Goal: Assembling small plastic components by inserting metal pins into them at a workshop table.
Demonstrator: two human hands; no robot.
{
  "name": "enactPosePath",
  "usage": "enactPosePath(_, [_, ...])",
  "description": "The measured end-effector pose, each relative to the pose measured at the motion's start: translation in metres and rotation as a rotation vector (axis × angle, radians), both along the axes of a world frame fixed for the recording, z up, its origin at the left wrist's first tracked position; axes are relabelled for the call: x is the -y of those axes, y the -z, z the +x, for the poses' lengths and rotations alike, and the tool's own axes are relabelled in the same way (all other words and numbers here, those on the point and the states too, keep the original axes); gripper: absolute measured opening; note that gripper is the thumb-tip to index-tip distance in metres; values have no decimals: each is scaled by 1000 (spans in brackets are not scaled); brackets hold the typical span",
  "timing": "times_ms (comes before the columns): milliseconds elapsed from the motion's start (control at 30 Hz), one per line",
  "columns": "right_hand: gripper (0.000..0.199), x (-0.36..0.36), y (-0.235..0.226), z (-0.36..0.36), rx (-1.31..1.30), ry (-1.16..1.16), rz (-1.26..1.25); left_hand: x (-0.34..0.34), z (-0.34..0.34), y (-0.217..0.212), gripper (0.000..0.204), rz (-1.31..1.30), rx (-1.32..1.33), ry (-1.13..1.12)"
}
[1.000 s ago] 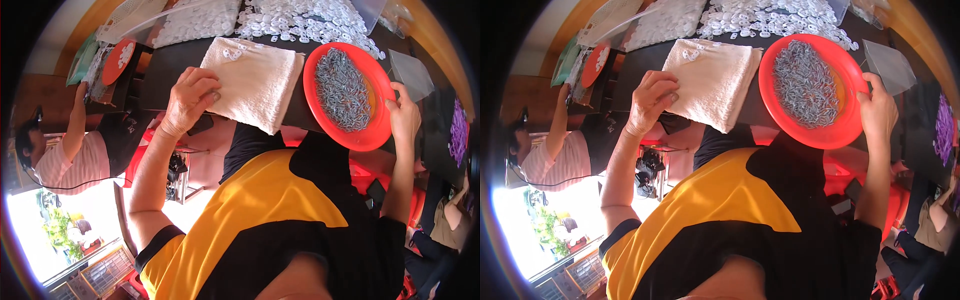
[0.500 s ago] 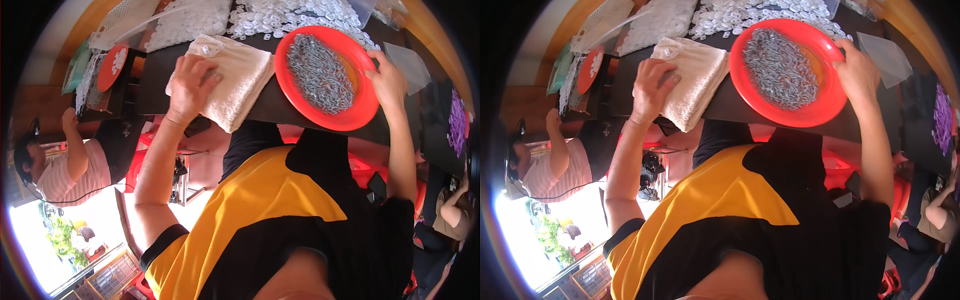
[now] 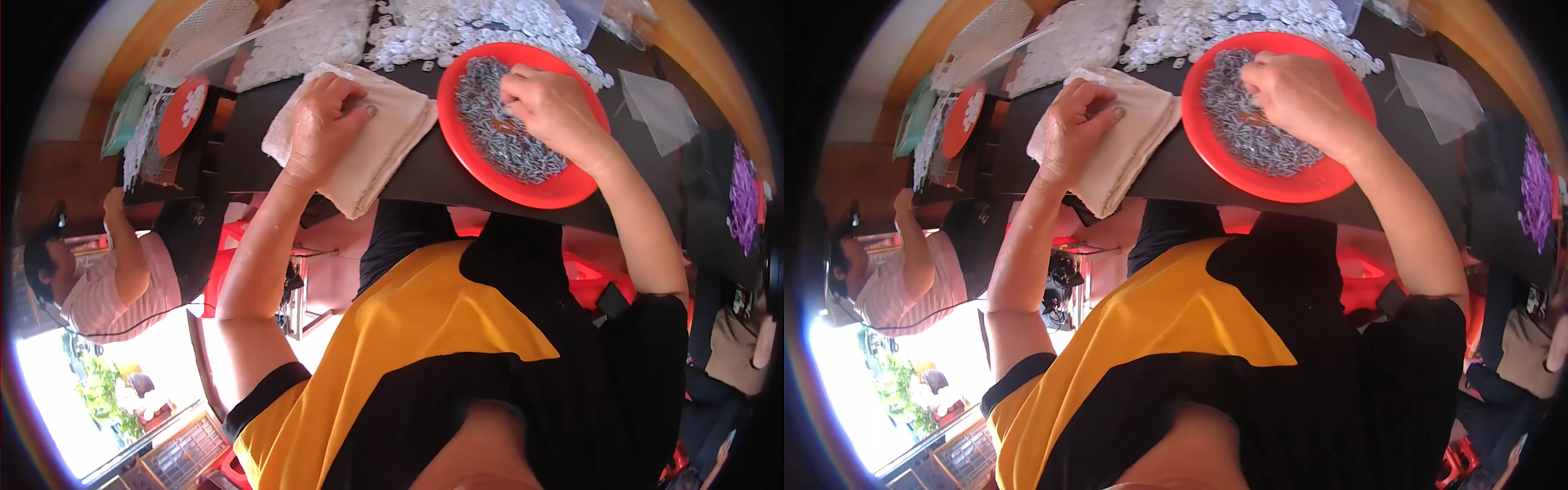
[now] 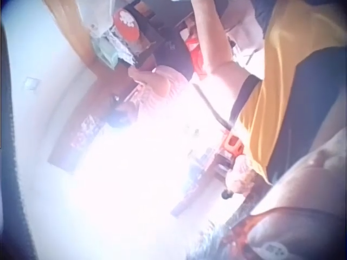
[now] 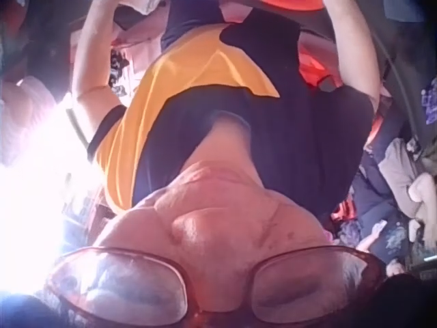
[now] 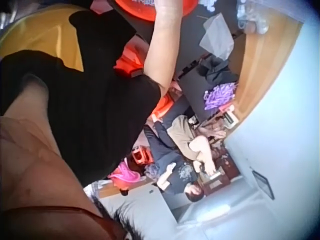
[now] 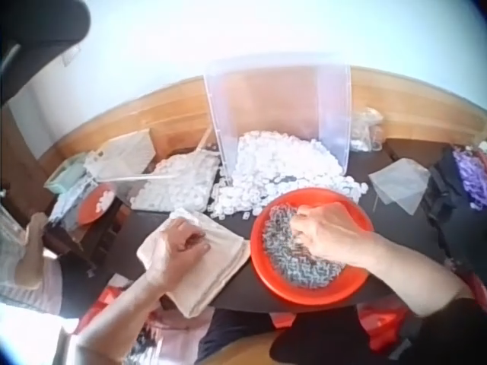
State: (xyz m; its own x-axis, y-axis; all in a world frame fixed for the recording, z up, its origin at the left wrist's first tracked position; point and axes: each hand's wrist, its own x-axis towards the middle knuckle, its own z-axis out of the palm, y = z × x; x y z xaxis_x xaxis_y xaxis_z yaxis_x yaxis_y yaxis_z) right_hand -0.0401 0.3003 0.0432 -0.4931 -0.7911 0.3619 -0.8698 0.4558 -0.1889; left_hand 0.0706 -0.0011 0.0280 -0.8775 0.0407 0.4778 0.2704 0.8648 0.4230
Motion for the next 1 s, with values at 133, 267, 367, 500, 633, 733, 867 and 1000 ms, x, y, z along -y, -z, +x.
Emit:
enactPosePath(133, [8,3,-14,0,121,27,-126,12,0,2,14,313,5,-48])
enactPosePath(267, [5,7,-16,-2,365,44,-140,0,-23,-4,10,70,-95,-48])
enactPosePath(367, [4,6,1,-6,469,12,-246,-8,-46,-3,13,-113,0,-97])
enactPosePath(500, [4,-3,-1,-12,559,-42,-347,-1,-57,0,20,-186,143,-125])
enactPosePath(633, [8,-15,-7,-23,858,-24,-513,-5,-53,-8,16,-67,162,-107])
enactPosePath(733, [15,-17,-12,-24,965,-59,-589,-16,-49,-10,11,-28,53,-63])
enactPosePath(867, [21,-19,-21,-19,1018,-91,-638,-44,-40,-20,6,559,151,24])
enactPosePath(1000, [22,-22,-22,-18,1002,-106,-688,-78,-42,-35,11,779,357,176])
